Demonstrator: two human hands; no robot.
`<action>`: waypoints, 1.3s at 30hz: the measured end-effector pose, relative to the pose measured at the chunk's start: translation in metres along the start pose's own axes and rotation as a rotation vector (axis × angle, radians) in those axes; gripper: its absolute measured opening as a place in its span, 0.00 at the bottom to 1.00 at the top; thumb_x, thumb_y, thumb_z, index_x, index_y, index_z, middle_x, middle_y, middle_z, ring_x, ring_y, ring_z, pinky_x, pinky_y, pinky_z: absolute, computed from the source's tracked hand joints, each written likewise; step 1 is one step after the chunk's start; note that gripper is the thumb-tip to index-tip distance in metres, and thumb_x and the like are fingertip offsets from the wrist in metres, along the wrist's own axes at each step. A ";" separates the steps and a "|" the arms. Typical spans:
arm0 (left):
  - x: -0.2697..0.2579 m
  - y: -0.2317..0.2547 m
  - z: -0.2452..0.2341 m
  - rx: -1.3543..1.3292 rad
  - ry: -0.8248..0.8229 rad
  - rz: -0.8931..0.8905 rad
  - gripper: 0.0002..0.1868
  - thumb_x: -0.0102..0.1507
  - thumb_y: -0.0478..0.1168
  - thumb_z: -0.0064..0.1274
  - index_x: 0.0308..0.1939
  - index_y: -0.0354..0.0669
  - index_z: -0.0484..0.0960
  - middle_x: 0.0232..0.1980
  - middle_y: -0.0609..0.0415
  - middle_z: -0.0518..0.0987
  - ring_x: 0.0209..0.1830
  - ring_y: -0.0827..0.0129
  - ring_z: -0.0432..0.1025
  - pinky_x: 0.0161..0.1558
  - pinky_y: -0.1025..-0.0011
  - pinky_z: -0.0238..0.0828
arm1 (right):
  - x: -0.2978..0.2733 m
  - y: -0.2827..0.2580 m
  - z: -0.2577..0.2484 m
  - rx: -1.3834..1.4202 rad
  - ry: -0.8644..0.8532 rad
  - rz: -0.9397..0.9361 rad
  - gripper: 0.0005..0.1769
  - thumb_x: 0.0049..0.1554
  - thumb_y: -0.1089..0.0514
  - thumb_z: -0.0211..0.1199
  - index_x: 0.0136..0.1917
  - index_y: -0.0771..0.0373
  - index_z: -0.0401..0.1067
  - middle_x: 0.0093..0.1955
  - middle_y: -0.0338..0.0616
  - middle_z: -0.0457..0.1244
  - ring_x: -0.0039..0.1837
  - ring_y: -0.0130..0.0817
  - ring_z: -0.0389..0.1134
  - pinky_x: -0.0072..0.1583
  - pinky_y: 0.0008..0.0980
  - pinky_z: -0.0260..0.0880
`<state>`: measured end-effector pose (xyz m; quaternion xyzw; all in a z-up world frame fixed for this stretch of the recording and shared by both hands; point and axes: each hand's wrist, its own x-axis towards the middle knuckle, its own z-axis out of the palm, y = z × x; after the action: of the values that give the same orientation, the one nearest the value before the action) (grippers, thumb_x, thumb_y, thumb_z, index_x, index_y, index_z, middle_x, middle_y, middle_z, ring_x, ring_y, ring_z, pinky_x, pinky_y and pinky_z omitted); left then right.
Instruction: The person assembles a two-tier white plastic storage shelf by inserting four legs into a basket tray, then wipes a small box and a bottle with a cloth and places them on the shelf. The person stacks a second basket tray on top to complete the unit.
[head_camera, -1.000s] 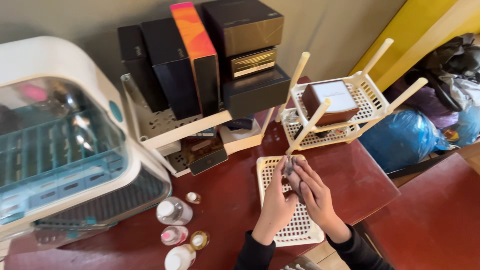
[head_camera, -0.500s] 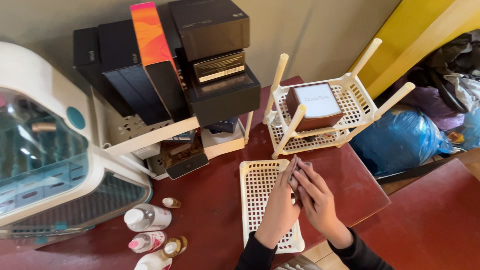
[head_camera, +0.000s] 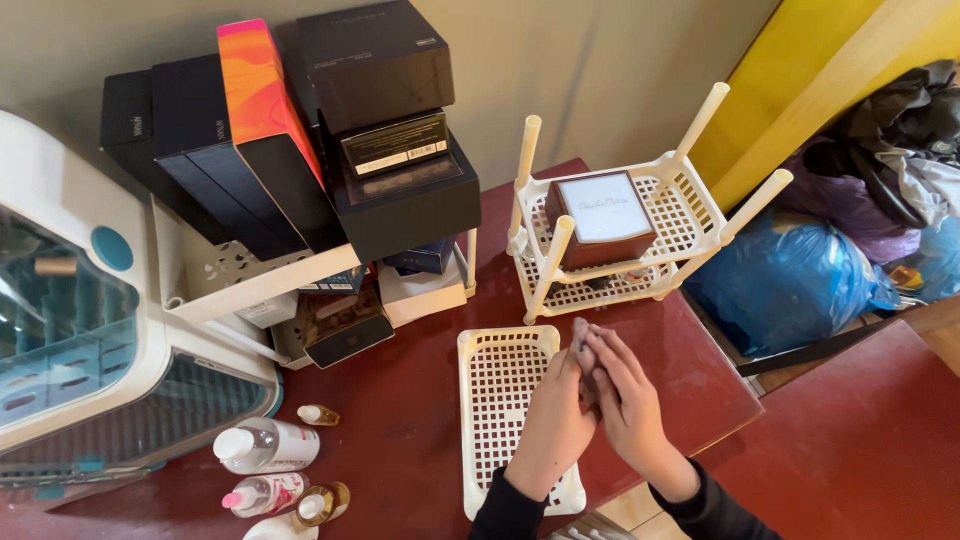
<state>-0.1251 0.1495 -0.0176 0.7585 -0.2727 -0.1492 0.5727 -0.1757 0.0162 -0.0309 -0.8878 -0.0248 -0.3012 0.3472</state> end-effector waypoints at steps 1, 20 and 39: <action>-0.001 0.002 0.002 0.008 -0.014 -0.012 0.34 0.61 0.26 0.55 0.72 0.38 0.65 0.56 0.44 0.75 0.45 0.57 0.77 0.45 0.67 0.77 | 0.000 0.003 -0.001 0.083 -0.013 0.117 0.22 0.68 0.60 0.48 0.73 0.66 0.65 0.71 0.55 0.63 0.72 0.44 0.64 0.69 0.37 0.65; 0.008 0.015 0.006 0.075 0.097 0.110 0.52 0.50 0.23 0.58 0.76 0.35 0.51 0.73 0.36 0.63 0.63 0.39 0.68 0.54 0.57 0.73 | 0.015 0.044 0.005 0.575 -0.101 0.628 0.24 0.67 0.57 0.49 0.74 0.65 0.64 0.66 0.47 0.66 0.65 0.32 0.67 0.64 0.32 0.67; 0.033 -0.015 -0.009 0.080 0.129 0.130 0.51 0.47 0.33 0.68 0.72 0.40 0.60 0.64 0.44 0.71 0.67 0.49 0.64 0.68 0.54 0.54 | 0.017 0.065 0.015 0.912 -0.083 0.893 0.24 0.66 0.57 0.53 0.73 0.67 0.65 0.60 0.43 0.66 0.59 0.28 0.67 0.59 0.29 0.68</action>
<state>-0.0902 0.1403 -0.0262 0.7695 -0.2899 -0.0514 0.5667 -0.1376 -0.0266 -0.0697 -0.5864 0.2085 -0.0521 0.7810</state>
